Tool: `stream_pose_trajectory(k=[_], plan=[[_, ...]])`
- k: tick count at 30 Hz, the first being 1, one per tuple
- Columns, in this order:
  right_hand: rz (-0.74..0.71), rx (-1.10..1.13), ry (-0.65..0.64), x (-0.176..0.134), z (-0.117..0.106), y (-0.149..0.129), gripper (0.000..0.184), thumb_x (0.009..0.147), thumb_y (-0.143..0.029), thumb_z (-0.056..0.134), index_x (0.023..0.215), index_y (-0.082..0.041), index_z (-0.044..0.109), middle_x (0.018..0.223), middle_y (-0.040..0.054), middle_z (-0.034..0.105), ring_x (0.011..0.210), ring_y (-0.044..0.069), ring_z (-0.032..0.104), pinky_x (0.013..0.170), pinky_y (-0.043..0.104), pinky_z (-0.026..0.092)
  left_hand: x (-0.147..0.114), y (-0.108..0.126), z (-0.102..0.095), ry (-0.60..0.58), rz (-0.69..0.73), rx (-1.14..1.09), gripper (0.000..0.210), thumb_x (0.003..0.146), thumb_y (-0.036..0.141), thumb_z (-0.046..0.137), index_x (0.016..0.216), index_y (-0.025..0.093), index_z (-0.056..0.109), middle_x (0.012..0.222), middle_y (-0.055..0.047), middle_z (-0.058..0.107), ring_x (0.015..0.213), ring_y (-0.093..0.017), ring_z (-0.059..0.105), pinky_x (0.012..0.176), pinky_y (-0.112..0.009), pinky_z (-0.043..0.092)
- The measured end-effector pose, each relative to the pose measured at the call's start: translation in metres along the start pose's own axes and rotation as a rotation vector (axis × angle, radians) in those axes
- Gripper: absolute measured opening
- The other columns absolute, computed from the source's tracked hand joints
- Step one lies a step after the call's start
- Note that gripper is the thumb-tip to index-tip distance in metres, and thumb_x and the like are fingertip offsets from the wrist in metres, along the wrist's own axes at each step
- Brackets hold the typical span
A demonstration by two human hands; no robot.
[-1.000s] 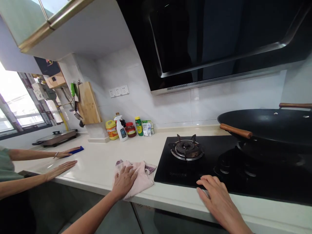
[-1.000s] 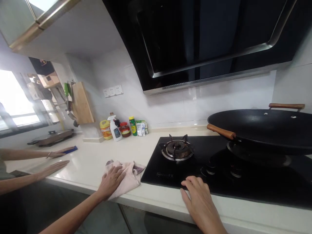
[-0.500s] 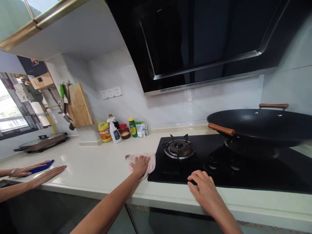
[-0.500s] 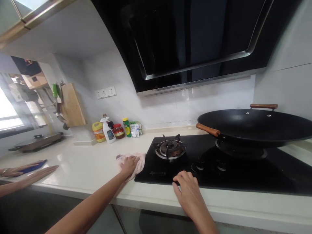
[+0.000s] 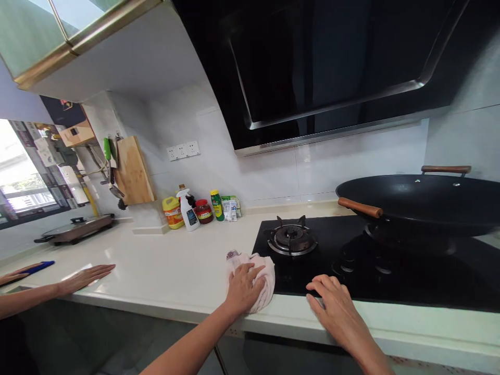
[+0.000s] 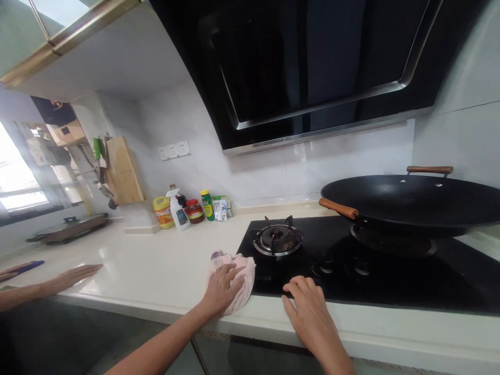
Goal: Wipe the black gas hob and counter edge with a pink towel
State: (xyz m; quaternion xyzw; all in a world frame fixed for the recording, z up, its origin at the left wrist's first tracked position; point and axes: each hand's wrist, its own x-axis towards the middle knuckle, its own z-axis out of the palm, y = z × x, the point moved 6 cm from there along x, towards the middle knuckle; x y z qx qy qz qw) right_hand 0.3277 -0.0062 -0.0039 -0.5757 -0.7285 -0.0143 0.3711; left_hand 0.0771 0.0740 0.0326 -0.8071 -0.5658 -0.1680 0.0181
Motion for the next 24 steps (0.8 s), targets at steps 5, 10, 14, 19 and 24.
stream_pose_trajectory(k=[5, 10, 14, 19, 24], plan=[[0.019, 0.011, 0.022, 0.0, -0.002, -0.003, 0.022, 0.096, -0.038, 0.05, 0.101, -0.029, 0.069, 0.111, 0.005, 0.066, 0.099, 0.023, 0.058, 0.083, 0.039, 0.044, -0.013, 0.031, -0.002, 0.024, 0.155, 0.042, 0.041, 0.096, 0.04, 0.051, 0.136, 0.039, 0.062, 0.144, -0.005, 0.058, 0.137, -0.033, 0.045, 0.112, -0.059, 0.038], [0.035, 0.077, 0.091, -0.002, -0.005, -0.002, 0.023, 0.099, -0.038, 0.046, 0.097, -0.026, 0.066, 0.107, 0.006, 0.065, 0.098, 0.022, 0.058, 0.086, 0.039, 0.044, 0.002, 0.107, 0.014, -0.063, 0.299, -0.027, 0.044, 0.096, 0.049, 0.049, 0.138, 0.041, 0.059, 0.145, -0.005, 0.056, 0.141, -0.039, 0.038, 0.111, -0.07, 0.034], [0.144, 0.192, 0.376, -0.006, -0.019, 0.017, 0.031, 0.101, -0.042, 0.037, 0.1, -0.022, 0.06, 0.114, 0.0119, 0.06, 0.11, 0.025, 0.055, 0.097, 0.044, 0.043, 0.017, 0.162, 0.028, -0.056, 0.384, -0.071, 0.05, 0.097, 0.052, 0.04, 0.143, 0.037, 0.056, 0.147, -0.009, 0.053, 0.139, -0.044, 0.035, 0.108, -0.077, 0.031], [0.295, 0.161, 0.416, -0.005, -0.019, 0.031, 0.043, 0.098, -0.055, 0.033, 0.104, -0.023, 0.062, 0.122, 0.0134, 0.059, 0.116, 0.029, 0.053, 0.096, 0.05, 0.042, 0.014, 0.181, 0.036, -0.107, 0.436, -0.098, 0.05, 0.098, 0.047, 0.037, 0.143, 0.035, 0.055, 0.148, -0.01, 0.051, 0.142, -0.045, 0.029, 0.109, -0.08, 0.025], [0.297, 0.166, 0.338, -0.004, -0.014, 0.029, 0.046, 0.097, -0.056, 0.033, 0.106, -0.024, 0.065, 0.123, 0.0114, 0.062, 0.115, 0.028, 0.054, 0.096, 0.048, 0.043, 0.003, 0.159, 0.03, -0.049, 0.445, -0.128, 0.049, 0.096, 0.053, 0.045, 0.141, 0.04, 0.056, 0.146, -0.006, 0.055, 0.143, -0.041, 0.034, 0.11, -0.077, 0.028]])
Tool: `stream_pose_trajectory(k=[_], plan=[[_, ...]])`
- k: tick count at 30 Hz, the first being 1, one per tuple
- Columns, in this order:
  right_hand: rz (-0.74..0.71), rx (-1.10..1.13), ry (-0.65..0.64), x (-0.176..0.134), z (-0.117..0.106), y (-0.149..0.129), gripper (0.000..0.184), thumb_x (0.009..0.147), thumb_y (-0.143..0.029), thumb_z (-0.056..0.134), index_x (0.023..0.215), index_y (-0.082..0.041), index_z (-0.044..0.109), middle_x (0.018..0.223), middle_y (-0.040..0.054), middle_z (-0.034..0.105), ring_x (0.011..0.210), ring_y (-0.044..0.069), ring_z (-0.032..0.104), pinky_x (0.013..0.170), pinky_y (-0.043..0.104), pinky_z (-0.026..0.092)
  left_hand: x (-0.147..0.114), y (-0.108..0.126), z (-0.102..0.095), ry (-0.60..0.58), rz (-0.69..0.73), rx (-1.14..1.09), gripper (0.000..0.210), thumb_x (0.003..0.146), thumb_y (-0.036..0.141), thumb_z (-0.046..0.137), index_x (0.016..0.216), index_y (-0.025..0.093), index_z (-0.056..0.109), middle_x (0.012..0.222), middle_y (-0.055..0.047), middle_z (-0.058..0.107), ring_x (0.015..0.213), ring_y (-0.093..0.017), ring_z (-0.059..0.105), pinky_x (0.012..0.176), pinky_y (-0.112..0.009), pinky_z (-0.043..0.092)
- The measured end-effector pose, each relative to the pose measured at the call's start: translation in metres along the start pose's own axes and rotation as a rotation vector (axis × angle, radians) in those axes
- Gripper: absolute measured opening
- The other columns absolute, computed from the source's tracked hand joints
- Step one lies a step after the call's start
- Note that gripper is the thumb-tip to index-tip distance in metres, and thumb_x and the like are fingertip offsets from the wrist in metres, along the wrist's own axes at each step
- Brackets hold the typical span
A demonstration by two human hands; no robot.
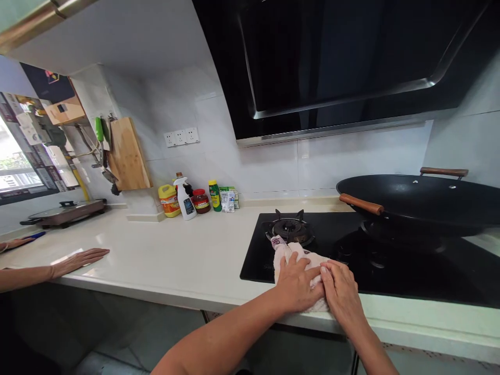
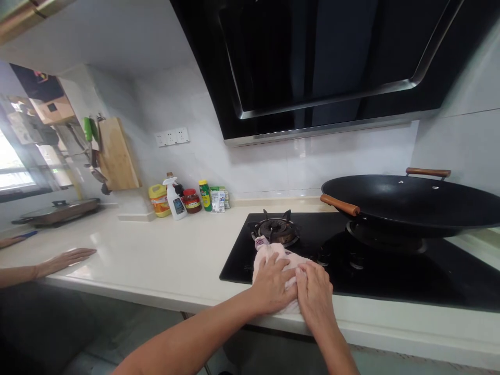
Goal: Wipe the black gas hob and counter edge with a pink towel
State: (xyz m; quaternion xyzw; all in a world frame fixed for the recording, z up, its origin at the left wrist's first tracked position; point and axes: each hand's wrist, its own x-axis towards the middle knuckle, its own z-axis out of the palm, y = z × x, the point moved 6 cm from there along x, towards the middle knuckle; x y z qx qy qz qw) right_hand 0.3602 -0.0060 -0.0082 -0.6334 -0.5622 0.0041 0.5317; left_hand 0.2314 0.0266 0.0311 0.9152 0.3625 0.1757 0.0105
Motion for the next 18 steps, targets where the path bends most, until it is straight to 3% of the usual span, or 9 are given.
stream_pose_trajectory(k=[5, 14, 18], plan=[[0.005, -0.076, -0.068, -0.002, 0.002, 0.0, 0.046, 0.097, -0.057, 0.036, 0.105, -0.025, 0.069, 0.124, 0.0109, 0.062, 0.118, 0.03, 0.053, 0.099, 0.051, 0.041, -0.023, -0.042, -0.016, 0.046, -0.086, 0.026, 0.045, 0.092, 0.057, 0.054, 0.133, 0.041, 0.063, 0.143, -0.004, 0.059, 0.142, -0.037, 0.038, 0.113, -0.068, 0.031], [-0.06, -0.132, -0.108, -0.002, 0.003, -0.005, 0.041, 0.097, -0.053, 0.04, 0.105, -0.026, 0.07, 0.12, 0.0081, 0.065, 0.111, 0.027, 0.057, 0.096, 0.049, 0.042, -0.07, -0.118, -0.054, 0.028, -0.321, 0.162, 0.042, 0.096, 0.051, 0.051, 0.135, 0.038, 0.062, 0.148, -0.004, 0.054, 0.141, -0.029, 0.042, 0.115, -0.051, 0.037], [-0.077, -0.158, -0.119, -0.004, 0.004, -0.006, 0.041, 0.098, -0.053, 0.039, 0.107, -0.026, 0.069, 0.12, 0.0082, 0.065, 0.11, 0.028, 0.057, 0.095, 0.049, 0.042, -0.084, -0.138, -0.06, 0.014, -0.442, 0.205, 0.043, 0.097, 0.05, 0.05, 0.138, 0.039, 0.059, 0.156, -0.005, 0.047, 0.145, -0.03, 0.039, 0.115, -0.053, 0.036]])
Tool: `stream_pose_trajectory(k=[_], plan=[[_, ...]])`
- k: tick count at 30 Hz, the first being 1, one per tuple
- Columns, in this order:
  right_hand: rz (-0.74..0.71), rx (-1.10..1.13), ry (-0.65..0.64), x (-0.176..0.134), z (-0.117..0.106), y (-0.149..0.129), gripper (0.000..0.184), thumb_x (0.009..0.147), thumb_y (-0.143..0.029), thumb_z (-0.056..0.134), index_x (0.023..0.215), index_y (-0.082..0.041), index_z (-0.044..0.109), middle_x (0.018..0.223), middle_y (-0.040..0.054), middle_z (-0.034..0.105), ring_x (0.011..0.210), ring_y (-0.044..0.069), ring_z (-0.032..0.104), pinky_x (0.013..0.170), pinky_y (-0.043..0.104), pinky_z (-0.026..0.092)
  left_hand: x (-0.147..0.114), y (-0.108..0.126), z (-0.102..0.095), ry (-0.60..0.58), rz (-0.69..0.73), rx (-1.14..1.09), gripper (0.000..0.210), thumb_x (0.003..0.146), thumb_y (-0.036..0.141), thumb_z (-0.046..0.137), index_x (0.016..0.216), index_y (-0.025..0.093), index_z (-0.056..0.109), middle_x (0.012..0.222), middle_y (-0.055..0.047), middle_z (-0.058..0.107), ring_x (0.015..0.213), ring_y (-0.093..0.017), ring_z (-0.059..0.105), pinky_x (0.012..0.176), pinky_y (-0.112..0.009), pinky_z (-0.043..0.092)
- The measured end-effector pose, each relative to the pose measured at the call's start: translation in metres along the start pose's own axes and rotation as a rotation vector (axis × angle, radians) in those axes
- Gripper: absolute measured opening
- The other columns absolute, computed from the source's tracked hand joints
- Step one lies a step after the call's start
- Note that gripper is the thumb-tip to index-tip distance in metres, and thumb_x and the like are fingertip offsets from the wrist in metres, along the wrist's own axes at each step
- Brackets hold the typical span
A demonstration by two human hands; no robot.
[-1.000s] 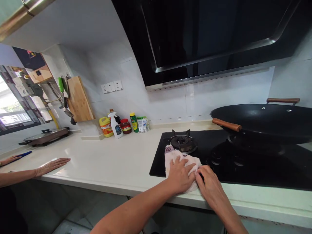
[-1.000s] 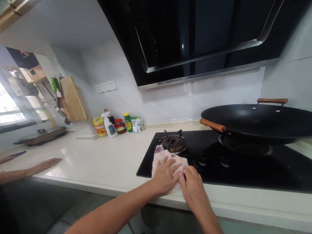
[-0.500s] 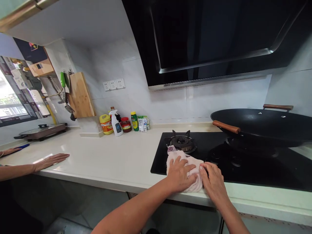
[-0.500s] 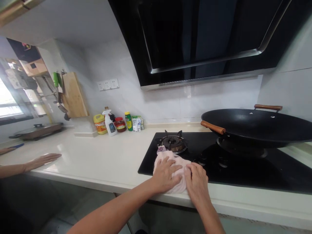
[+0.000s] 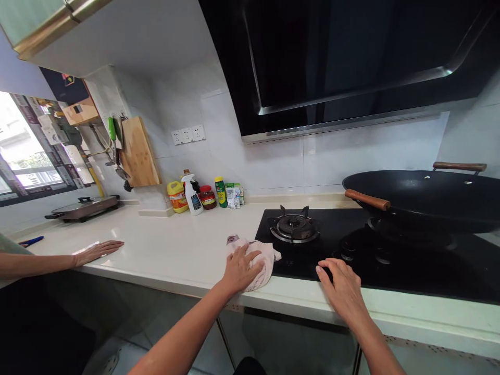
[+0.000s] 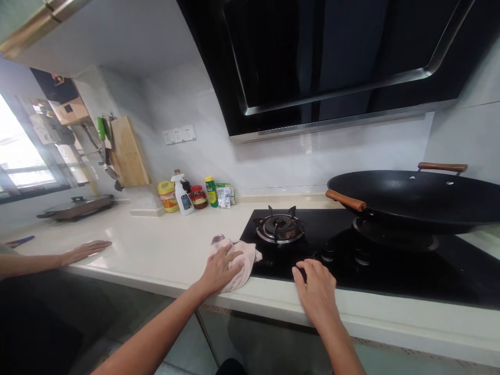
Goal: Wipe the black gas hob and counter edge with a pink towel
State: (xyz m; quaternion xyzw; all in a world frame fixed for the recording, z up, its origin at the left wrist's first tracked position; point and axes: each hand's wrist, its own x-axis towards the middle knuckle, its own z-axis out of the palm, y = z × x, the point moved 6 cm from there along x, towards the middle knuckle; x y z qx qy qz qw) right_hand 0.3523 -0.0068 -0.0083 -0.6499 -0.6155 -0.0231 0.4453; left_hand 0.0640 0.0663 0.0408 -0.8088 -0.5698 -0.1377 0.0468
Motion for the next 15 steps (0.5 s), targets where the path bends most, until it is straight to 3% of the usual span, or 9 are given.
stream_pose_trajectory(k=[5, 8, 12, 15], plan=[[0.003, -0.008, 0.007, 0.001, 0.001, 0.0, 0.043, 0.098, -0.053, 0.037, 0.106, -0.026, 0.069, 0.119, 0.0078, 0.065, 0.108, 0.027, 0.059, 0.094, 0.049, 0.043, -0.01, 0.005, -0.003, 0.025, -0.059, 0.044, 0.044, 0.098, 0.052, 0.048, 0.138, 0.038, 0.059, 0.155, -0.008, 0.048, 0.142, -0.03, 0.044, 0.112, -0.053, 0.038], [0.02, 0.006, 0.027, 0.002, 0.001, 0.001, 0.045, 0.098, -0.054, 0.036, 0.105, -0.026, 0.07, 0.12, 0.0082, 0.064, 0.111, 0.028, 0.058, 0.095, 0.049, 0.042, -0.021, 0.023, -0.005, 0.04, -0.05, 0.032, 0.046, 0.095, 0.052, 0.05, 0.138, 0.038, 0.06, 0.15, -0.007, 0.054, 0.135, -0.033, 0.049, 0.108, -0.055, 0.04], [0.028, 0.035, 0.042, 0.002, 0.0, 0.001, 0.047, 0.098, -0.055, 0.034, 0.104, -0.025, 0.07, 0.12, 0.0089, 0.065, 0.111, 0.028, 0.058, 0.097, 0.049, 0.041, -0.044, 0.048, -0.002, 0.071, -0.053, -0.001, 0.049, 0.091, 0.055, 0.054, 0.137, 0.041, 0.061, 0.146, -0.005, 0.057, 0.135, -0.042, 0.044, 0.103, -0.062, 0.04], [0.045, 0.039, 0.031, 0.001, -0.001, 0.001, 0.047, 0.097, -0.055, 0.034, 0.103, -0.026, 0.07, 0.121, 0.0086, 0.064, 0.112, 0.028, 0.057, 0.098, 0.05, 0.04, -0.07, 0.079, 0.013, 0.125, 0.071, -0.068, 0.049, 0.089, 0.057, 0.056, 0.136, 0.043, 0.061, 0.145, -0.006, 0.058, 0.136, -0.044, 0.042, 0.102, -0.065, 0.039]])
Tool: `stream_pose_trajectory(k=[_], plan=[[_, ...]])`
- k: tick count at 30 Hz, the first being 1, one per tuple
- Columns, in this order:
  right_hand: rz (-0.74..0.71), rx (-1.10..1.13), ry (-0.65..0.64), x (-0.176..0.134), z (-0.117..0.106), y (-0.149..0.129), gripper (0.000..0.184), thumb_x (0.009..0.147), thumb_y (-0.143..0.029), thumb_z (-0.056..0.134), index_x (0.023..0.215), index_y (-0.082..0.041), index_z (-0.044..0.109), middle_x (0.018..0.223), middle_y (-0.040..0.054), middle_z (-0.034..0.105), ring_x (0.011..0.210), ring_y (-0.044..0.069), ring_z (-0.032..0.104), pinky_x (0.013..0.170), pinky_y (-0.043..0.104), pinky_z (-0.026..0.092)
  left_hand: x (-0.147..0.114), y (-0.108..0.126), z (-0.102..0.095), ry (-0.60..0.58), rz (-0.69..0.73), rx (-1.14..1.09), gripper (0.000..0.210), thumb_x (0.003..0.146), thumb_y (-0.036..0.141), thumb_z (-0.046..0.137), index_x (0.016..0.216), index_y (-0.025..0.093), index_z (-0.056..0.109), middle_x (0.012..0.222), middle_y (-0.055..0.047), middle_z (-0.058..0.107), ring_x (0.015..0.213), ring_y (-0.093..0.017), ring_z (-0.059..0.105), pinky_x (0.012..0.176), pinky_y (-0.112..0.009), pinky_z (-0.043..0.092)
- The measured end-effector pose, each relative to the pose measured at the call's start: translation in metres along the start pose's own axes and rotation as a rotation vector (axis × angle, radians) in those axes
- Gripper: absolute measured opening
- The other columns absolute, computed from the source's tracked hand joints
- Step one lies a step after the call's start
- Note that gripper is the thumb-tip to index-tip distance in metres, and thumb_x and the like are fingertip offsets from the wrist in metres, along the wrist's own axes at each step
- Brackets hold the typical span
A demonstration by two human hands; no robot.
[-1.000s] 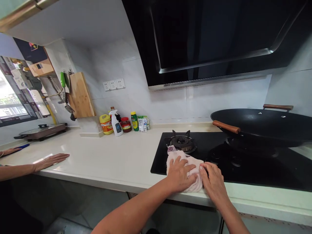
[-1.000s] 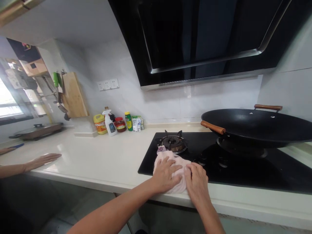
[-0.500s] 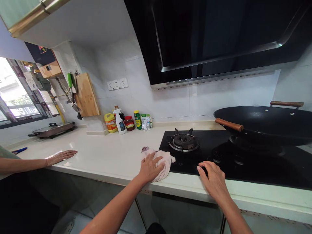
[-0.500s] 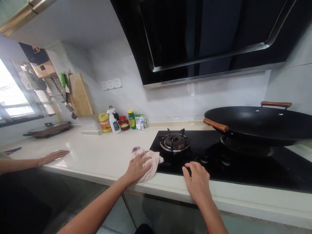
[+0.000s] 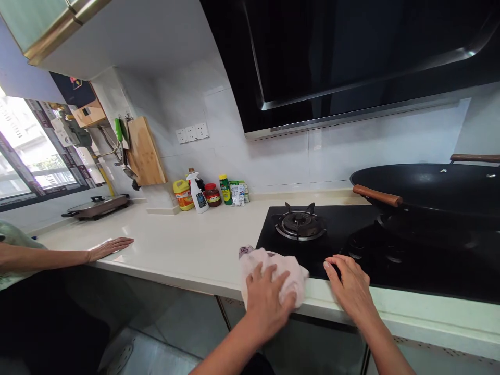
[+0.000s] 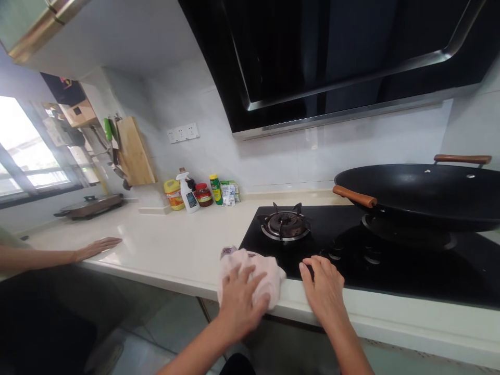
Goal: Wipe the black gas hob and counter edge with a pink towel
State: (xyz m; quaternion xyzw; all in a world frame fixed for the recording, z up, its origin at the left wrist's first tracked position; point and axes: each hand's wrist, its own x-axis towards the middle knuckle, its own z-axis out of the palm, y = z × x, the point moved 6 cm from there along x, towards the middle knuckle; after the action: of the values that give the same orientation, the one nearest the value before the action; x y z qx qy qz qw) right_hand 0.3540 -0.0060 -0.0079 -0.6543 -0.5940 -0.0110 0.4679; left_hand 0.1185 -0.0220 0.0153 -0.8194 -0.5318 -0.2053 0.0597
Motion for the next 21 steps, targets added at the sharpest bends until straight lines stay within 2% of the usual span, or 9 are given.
stream_pose_trajectory(k=[3, 5, 7, 9, 12, 15, 18, 21], plan=[[0.007, -0.003, -0.019, -0.001, -0.001, 0.001, 0.049, 0.096, -0.057, 0.034, 0.104, -0.026, 0.07, 0.12, 0.0082, 0.064, 0.114, 0.028, 0.057, 0.099, 0.049, 0.04, -0.024, 0.044, 0.017, 0.121, 0.227, -0.061, 0.057, 0.087, 0.06, 0.058, 0.142, 0.045, 0.053, 0.145, -0.006, 0.057, 0.136, -0.043, 0.043, 0.101, -0.068, 0.04], [0.004, 0.003, -0.022, -0.002, -0.002, 0.003, 0.05, 0.096, -0.058, 0.033, 0.104, -0.025, 0.069, 0.121, 0.0083, 0.064, 0.116, 0.027, 0.057, 0.102, 0.048, 0.04, -0.031, 0.069, 0.026, 0.169, 0.329, -0.074, 0.064, 0.085, 0.064, 0.059, 0.146, 0.046, 0.047, 0.145, -0.004, 0.057, 0.135, -0.044, 0.043, 0.099, -0.069, 0.041], [0.013, 0.015, -0.025, -0.002, -0.003, 0.006, 0.052, 0.096, -0.059, 0.032, 0.105, -0.025, 0.069, 0.122, 0.0085, 0.064, 0.119, 0.027, 0.056, 0.104, 0.048, 0.04, -0.027, 0.083, 0.032, 0.161, 0.374, -0.076, 0.067, 0.085, 0.064, 0.061, 0.147, 0.046, 0.045, 0.143, -0.003, 0.058, 0.133, -0.042, 0.045, 0.1, -0.066, 0.042], [0.033, 0.019, -0.037, -0.002, -0.003, 0.01, 0.053, 0.095, -0.06, 0.032, 0.106, -0.025, 0.069, 0.122, 0.0086, 0.064, 0.119, 0.027, 0.056, 0.104, 0.048, 0.04, -0.02, 0.086, 0.034, 0.132, 0.397, -0.073, 0.066, 0.085, 0.059, 0.064, 0.147, 0.046, 0.044, 0.144, -0.002, 0.057, 0.132, -0.038, 0.047, 0.102, -0.063, 0.043], [0.044, -0.008, -0.061, 0.0, -0.001, 0.014, 0.054, 0.094, -0.062, 0.032, 0.105, -0.025, 0.07, 0.121, 0.0086, 0.065, 0.118, 0.028, 0.057, 0.103, 0.048, 0.041, -0.013, 0.077, 0.033, 0.12, 0.437, -0.051, 0.066, 0.084, 0.056, 0.068, 0.145, 0.045, 0.045, 0.15, -0.002, 0.052, 0.133, -0.034, 0.047, 0.103, -0.057, 0.043], [0.048, -0.05, -0.081, 0.0, 0.002, 0.017, 0.057, 0.093, -0.062, 0.029, 0.105, -0.025, 0.071, 0.122, 0.0085, 0.066, 0.117, 0.03, 0.057, 0.102, 0.05, 0.041, -0.015, 0.059, 0.033, 0.148, 0.444, -0.017, 0.07, 0.081, 0.058, 0.071, 0.145, 0.044, 0.045, 0.15, -0.002, 0.053, 0.134, -0.034, 0.047, 0.102, -0.055, 0.044], [0.055, -0.073, -0.092, 0.0, 0.003, 0.019, 0.06, 0.092, -0.064, 0.028, 0.104, -0.025, 0.072, 0.123, 0.0086, 0.065, 0.116, 0.031, 0.057, 0.101, 0.052, 0.042, -0.02, 0.031, 0.033, 0.19, 0.409, 0.011, 0.073, 0.08, 0.054, 0.075, 0.146, 0.045, 0.045, 0.147, -0.003, 0.057, 0.134, -0.033, 0.048, 0.104, -0.055, 0.041], [0.049, -0.084, -0.092, -0.002, 0.002, 0.02, 0.06, 0.093, -0.065, 0.028, 0.103, -0.027, 0.072, 0.123, 0.0079, 0.066, 0.115, 0.03, 0.058, 0.101, 0.052, 0.042, -0.027, -0.009, 0.027, 0.25, 0.357, 0.03, 0.074, 0.074, 0.052, 0.081, 0.142, 0.045, 0.051, 0.142, -0.004, 0.06, 0.132, -0.034, 0.05, 0.105, -0.054, 0.038]])
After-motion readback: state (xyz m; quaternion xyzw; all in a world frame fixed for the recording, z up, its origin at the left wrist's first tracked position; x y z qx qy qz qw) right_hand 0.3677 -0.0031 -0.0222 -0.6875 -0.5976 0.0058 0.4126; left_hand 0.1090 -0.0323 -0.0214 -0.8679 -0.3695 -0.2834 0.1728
